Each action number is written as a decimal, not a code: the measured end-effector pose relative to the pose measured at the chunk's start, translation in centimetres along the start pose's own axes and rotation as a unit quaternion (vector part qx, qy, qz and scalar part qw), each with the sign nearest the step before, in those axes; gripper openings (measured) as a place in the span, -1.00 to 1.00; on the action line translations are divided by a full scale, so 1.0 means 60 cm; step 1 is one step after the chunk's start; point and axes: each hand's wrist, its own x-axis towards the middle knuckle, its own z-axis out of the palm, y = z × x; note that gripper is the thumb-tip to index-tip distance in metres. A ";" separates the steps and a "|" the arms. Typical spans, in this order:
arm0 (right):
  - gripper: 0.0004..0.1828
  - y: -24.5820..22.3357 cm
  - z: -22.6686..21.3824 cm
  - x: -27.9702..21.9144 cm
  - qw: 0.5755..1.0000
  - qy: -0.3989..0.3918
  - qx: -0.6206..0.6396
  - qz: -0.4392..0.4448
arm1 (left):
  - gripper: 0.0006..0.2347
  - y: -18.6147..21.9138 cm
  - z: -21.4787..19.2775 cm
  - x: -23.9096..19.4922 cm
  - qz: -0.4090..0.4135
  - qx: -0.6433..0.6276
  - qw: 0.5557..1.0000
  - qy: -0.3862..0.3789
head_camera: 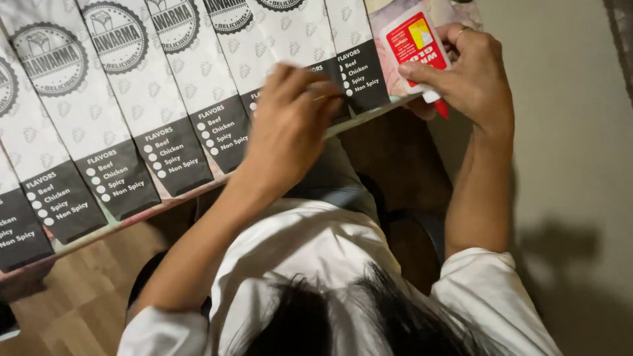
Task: Folding the bottom flaps of paper food wrappers and applying glue to seal them.
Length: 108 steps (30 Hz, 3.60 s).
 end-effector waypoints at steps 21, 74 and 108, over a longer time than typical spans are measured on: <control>-0.41 -0.001 0.079 -0.084 0.867 0.290 0.383 -0.133 | -0.81 -0.010 0.101 0.004 -0.053 -0.024 0.993 -0.105; -0.47 0.061 0.132 -0.087 0.803 0.361 0.453 -0.139 | -0.78 -0.002 0.108 0.002 -0.106 -0.057 0.991 -0.060; -0.26 -0.031 0.182 -0.098 0.857 0.304 0.400 -0.117 | -0.79 -0.011 -0.008 -0.029 -0.067 -0.031 0.989 -0.128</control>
